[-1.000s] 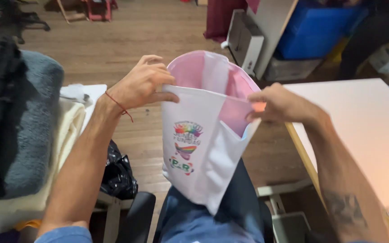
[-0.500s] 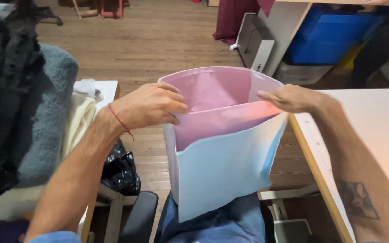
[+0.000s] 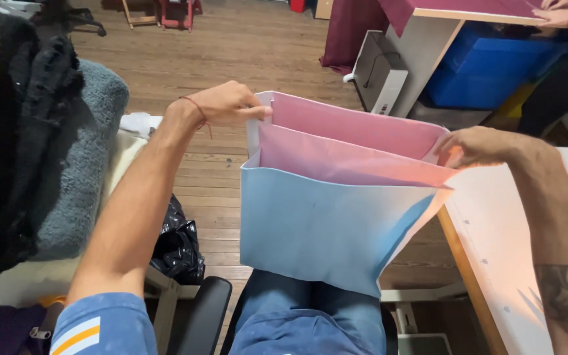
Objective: Sewing a fabric bag using an industrial sewing machine.
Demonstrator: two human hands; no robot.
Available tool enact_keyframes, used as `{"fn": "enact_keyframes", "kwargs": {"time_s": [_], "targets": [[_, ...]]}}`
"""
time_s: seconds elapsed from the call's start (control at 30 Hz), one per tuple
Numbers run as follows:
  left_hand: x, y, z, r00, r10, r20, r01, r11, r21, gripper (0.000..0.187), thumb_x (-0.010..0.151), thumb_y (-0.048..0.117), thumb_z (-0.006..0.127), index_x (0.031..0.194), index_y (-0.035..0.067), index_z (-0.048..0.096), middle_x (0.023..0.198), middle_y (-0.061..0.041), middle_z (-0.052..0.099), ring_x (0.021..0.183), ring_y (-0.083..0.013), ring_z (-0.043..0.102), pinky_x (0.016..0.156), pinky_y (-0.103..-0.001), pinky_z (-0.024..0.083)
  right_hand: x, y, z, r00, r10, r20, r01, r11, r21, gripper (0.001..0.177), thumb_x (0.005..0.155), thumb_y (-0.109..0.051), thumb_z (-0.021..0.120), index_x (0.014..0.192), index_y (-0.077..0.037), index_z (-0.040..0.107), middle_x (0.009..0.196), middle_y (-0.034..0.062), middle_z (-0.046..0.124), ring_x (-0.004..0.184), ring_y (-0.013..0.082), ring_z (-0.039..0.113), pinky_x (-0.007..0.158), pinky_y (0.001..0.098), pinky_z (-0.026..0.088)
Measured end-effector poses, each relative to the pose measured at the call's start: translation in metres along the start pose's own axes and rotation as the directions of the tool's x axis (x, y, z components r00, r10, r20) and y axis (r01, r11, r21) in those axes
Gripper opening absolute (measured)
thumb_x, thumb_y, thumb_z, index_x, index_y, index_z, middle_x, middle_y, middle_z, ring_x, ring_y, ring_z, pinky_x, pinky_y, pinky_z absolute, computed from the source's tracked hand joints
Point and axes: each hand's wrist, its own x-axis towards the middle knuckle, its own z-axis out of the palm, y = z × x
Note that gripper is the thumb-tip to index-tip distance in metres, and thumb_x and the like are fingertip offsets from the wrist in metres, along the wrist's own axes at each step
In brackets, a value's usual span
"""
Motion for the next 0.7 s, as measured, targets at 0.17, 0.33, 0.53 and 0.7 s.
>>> {"fn": "enact_keyframes", "kwargs": {"time_s": [0.17,0.33,0.53,0.7], "targets": [[0.049,-0.015,0.009,0.994,0.086,-0.067,-0.058,0.937,0.345,0.045,0.094,0.049,0.056,0.080,0.012,0.078,0.073,-0.013,0.070,0.075,-0.0352,0.067,0.075,-0.051,0.054,0.000,0.006,-0.008,0.989,0.115,-0.097,-0.107,0.991,0.086,0.056,0.081,-0.054,0.079,0.123,-0.017,0.079,0.120,0.0107,0.079,0.117,0.0286,0.072,0.100,0.0487,0.056],[0.069,-0.047,0.010,0.997,0.041,-0.073,-0.009,0.918,0.397,0.047,0.089,0.051,0.058,0.080,0.008,0.076,0.103,-0.010,0.069,0.114,-0.0359,0.057,0.094,-0.055,0.045,0.015,0.036,0.007,0.975,0.107,-0.194,-0.051,0.960,0.276,0.059,0.086,-0.062,0.062,0.122,-0.018,0.081,0.125,0.0132,0.078,0.123,0.0326,0.069,0.103,0.0555,0.050],[0.052,-0.069,0.028,0.990,0.088,-0.107,-0.113,0.961,-0.253,0.046,0.092,0.055,0.064,0.111,0.013,0.071,0.145,-0.005,0.047,0.134,-0.0305,0.049,0.109,-0.049,0.041,-0.016,0.034,0.033,0.886,0.120,-0.448,0.194,0.782,0.593,0.043,0.087,-0.043,0.075,0.107,-0.006,0.076,0.151,0.0176,0.052,0.139,0.0330,0.046,0.107,0.0510,0.043],[0.064,-0.098,0.064,0.982,0.123,-0.145,-0.185,0.790,-0.584,0.037,0.093,0.032,0.072,0.124,0.013,0.062,0.124,-0.004,0.064,0.121,-0.0203,0.061,0.101,-0.041,0.055,-0.030,0.006,0.050,0.789,-0.052,-0.612,0.477,0.680,0.557,0.029,0.082,-0.030,0.080,0.103,-0.010,0.077,0.161,0.0159,0.039,0.146,0.0314,0.036,0.112,0.0473,0.036]]}}
